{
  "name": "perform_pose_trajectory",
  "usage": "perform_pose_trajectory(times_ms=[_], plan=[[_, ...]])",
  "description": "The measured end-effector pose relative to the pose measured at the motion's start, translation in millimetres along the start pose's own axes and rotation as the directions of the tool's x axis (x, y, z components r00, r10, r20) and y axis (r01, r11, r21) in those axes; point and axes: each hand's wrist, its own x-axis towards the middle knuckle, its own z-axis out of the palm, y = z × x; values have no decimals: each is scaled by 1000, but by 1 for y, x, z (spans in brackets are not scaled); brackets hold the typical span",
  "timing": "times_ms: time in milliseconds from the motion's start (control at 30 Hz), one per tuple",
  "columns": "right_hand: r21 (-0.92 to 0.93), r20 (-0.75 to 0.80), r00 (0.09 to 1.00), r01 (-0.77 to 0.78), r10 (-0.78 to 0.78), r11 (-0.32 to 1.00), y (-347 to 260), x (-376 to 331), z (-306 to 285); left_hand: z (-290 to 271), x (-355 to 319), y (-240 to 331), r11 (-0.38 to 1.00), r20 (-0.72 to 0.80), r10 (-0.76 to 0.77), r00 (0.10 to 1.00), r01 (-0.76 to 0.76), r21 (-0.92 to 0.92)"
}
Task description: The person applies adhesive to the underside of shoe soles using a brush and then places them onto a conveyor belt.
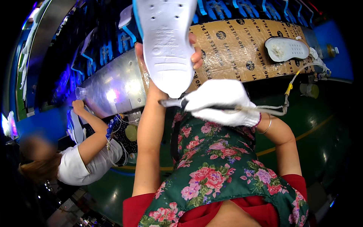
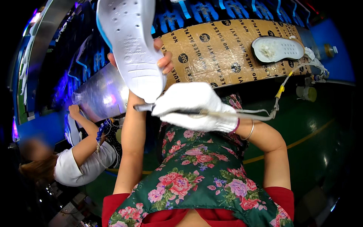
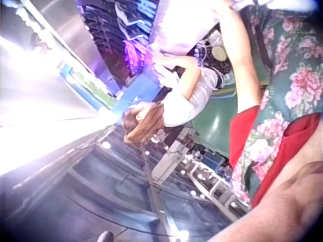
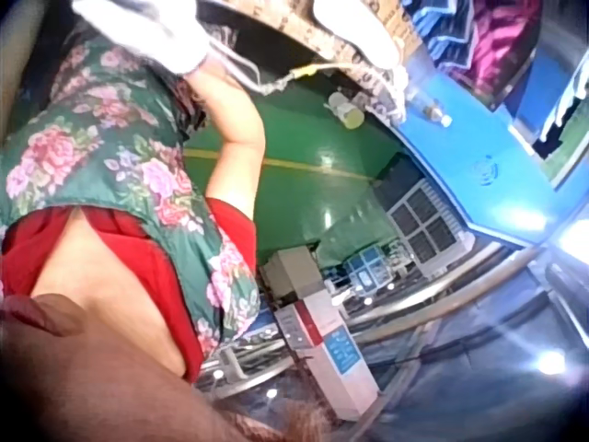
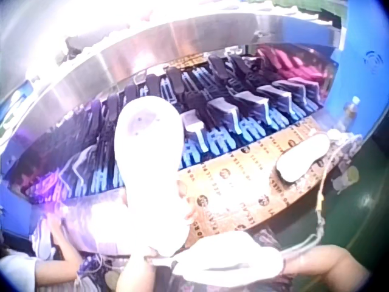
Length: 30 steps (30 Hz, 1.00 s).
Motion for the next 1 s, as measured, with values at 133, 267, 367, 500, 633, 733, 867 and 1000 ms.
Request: perform_pose_trajectory(times_ms=[133,267,367,500,633,733,867,1000], plan=[[-305,-135,973,141,-189,942,7,8,-5,6,6,6,984,-64,-146,987,152,94],[-277,77,997,1,21,961,0,-4,8,5,10,17,975,-7,-212,977,212,68],[-188,77,984,172,-160,967,0,-5,9,3,13,20,953,18,-276,961,271,134],[-325,-34,969,220,-244,920,-5,6,-3,3,11,17,954,24,-258,966,251,163],[-531,162,955,296,-248,794,-6,0,4,10,14,24,948,-95,-306,947,312,57],[-408,169,963,261,-208,875,-2,-4,11,5,13,28,930,-98,-350,931,359,86],[-267,-64,980,165,-188,950,-7,9,-3,4,12,31,932,-126,-347,929,357,67],[-209,31,994,109,-105,972,-3,2,4,6,16,28,942,-152,-285,946,306,138]])
